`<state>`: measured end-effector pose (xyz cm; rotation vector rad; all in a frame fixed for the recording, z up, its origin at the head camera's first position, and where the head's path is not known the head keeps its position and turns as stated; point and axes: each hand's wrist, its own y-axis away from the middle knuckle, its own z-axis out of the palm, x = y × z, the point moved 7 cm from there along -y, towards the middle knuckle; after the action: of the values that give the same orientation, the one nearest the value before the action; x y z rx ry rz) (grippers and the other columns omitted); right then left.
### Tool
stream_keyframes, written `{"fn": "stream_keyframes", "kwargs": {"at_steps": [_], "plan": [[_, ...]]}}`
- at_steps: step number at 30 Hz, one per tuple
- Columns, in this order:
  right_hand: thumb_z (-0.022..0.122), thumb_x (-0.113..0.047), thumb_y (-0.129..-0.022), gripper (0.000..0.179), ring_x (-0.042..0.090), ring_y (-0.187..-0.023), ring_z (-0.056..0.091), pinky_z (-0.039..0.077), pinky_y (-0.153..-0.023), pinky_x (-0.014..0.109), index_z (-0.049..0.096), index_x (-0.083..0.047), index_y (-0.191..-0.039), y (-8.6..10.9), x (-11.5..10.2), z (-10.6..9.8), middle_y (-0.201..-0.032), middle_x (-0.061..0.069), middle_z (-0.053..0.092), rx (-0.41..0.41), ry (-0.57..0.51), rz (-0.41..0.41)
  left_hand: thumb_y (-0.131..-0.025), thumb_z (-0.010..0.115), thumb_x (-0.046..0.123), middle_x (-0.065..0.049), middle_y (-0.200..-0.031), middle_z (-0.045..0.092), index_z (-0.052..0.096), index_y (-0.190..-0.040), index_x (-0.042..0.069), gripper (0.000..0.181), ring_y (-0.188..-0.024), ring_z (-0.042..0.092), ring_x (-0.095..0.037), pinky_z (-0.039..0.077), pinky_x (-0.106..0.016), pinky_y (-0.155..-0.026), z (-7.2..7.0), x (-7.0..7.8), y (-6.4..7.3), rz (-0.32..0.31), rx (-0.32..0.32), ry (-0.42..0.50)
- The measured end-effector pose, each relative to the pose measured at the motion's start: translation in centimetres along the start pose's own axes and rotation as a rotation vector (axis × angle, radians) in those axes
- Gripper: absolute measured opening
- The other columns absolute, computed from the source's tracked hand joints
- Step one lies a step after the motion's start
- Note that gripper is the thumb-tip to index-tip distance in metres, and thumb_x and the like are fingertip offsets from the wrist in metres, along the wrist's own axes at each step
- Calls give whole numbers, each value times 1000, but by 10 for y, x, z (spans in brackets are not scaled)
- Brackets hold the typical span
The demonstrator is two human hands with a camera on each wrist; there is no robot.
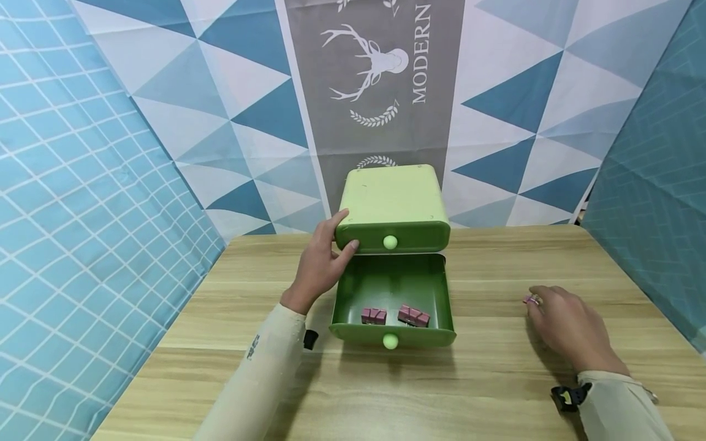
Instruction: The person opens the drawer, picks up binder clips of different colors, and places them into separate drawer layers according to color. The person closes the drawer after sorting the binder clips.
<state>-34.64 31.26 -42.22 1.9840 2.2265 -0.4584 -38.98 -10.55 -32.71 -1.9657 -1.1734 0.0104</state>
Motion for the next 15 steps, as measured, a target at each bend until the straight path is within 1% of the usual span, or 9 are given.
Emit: {"fn": "stream_keyframes", "kwargs": {"at_steps": [4, 7, 10, 15], "plan": [[62, -24, -100, 39, 55, -104, 57, 46, -72, 66, 63, 7, -123, -3, -2, -1, -119, 36, 60, 21, -6, -5, -100, 61, 39, -12, -138, 49, 29, -157, 35, 65, -65, 56, -13, 49, -32, -58, -1, 1, 0, 4, 3, 2], [65, -21, -97, 41, 52, -97, 60, 47, -68, 62, 59, 9, -125, -3, -3, -3, -114, 36, 61, 65, -3, -18, -100, 61, 39, -12, -137, 50, 29, -157, 35, 65, -64, 55, -13, 49, -32, -58, -1, 1, 0, 5, 5, 1], [67, -21, -95, 46, 53, -94, 59, 47, -66, 62, 55, 10, -127, -4, -1, -3, -110, 37, 59, 90, 8, -18, -100, 61, 39, -11, -137, 50, 29, -157, 35, 65, -64, 55, -13, 49, -32, -58, -1, 1, -1, 6, 6, -1], [66, -23, -96, 46, 55, -96, 56, 46, -66, 63, 56, 12, -124, -7, 3, 1, -110, 38, 56, 63, 26, 10, -100, 61, 38, -10, -137, 50, 30, -157, 35, 65, -64, 55, -12, 48, -33, -58, -2, 1, 0, 4, 4, -7]]}}
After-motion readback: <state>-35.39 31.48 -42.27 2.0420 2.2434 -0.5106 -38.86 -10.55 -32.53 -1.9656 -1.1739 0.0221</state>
